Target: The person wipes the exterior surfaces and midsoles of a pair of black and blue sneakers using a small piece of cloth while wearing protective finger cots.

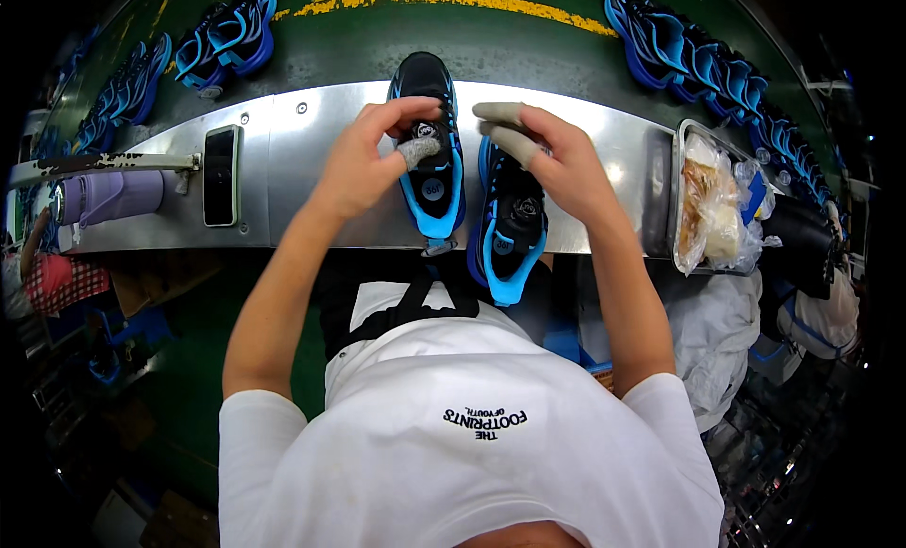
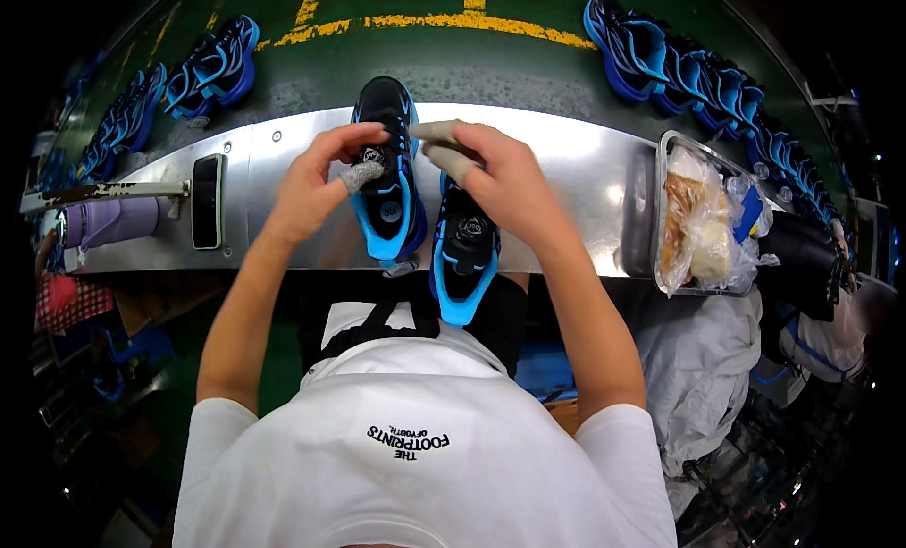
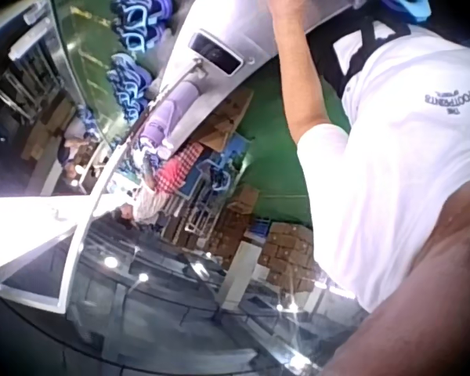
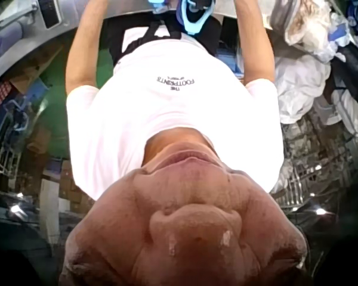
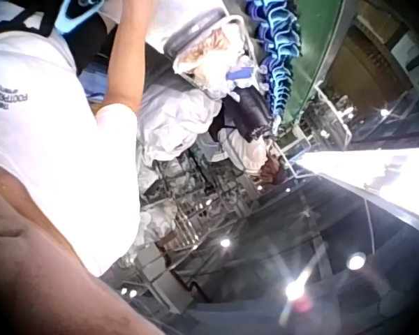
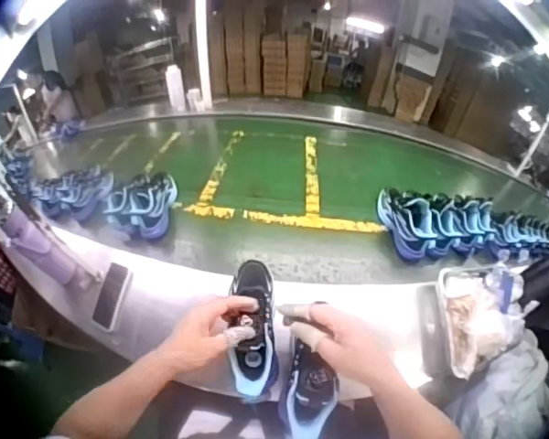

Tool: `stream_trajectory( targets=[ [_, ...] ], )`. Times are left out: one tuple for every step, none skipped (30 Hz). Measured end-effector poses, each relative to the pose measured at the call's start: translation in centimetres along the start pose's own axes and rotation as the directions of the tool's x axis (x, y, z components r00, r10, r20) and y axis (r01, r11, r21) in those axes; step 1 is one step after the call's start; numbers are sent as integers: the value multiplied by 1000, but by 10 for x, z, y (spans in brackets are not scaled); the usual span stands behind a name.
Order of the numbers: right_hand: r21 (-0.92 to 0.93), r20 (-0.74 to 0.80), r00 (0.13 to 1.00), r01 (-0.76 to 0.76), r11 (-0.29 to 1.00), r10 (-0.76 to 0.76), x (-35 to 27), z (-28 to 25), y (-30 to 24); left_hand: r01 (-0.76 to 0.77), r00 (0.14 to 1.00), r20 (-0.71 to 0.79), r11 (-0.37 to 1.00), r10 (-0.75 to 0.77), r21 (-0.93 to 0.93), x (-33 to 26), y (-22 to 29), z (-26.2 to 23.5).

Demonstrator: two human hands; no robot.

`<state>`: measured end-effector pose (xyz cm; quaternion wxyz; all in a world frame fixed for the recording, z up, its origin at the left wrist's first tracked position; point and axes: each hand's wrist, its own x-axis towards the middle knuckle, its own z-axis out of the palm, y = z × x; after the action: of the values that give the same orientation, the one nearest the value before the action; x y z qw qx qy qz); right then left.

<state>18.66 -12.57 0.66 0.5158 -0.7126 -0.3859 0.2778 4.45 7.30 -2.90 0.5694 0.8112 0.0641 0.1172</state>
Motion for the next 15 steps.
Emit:
stream_trajectory(
  targets=[
    [-17,19,1000,-8,1000,9,9,6,0,-78,983,-143,972,112,222,-8,2,6],
    [-35,39,999,-17,999,18,18,10,0,-82,983,-140,972,115,222,-19,2,11],
    [-34,40,999,-13,999,14,27,15,-2,21,971,-239,996,0,89,-34,2,16],
    [-61,101,991,97,993,-90,34,19,-4,116,939,-320,992,-128,-57,-48,6,20],
    [-81,164,968,205,975,-190,38,23,-6,86,951,-293,994,-103,-69,-57,13,25],
    [-82,170,966,208,975,-192,41,26,-4,55,960,-271,995,-75,-82,-63,20,32],
    [-79,219,960,196,977,-175,42,29,1,54,968,-239,996,-71,-77,-67,23,37],
    [-77,265,952,183,980,-156,43,30,3,55,971,-227,991,-82,-125,-69,22,45],
    [-185,244,949,249,951,-201,42,33,2,59,973,-217,992,-81,-110,-73,21,49],
    [-186,246,948,249,951,-201,41,37,2,62,976,-204,993,-80,-96,-75,21,50],
    [-291,201,935,341,894,-292,38,43,5,62,976,-204,993,-81,-97,-76,23,49],
    [-402,162,909,416,816,-384,37,47,9,3,993,-120,996,8,87,-73,27,46],
    [-439,123,900,428,790,-419,37,52,10,-74,996,-21,962,82,262,-70,32,44],
    [-446,116,901,423,789,-417,36,48,9,-81,996,-15,962,88,260,-67,39,47],
    [-337,111,959,283,898,-260,36,45,-3,-123,992,58,930,109,346,-67,47,51]
  ],
)
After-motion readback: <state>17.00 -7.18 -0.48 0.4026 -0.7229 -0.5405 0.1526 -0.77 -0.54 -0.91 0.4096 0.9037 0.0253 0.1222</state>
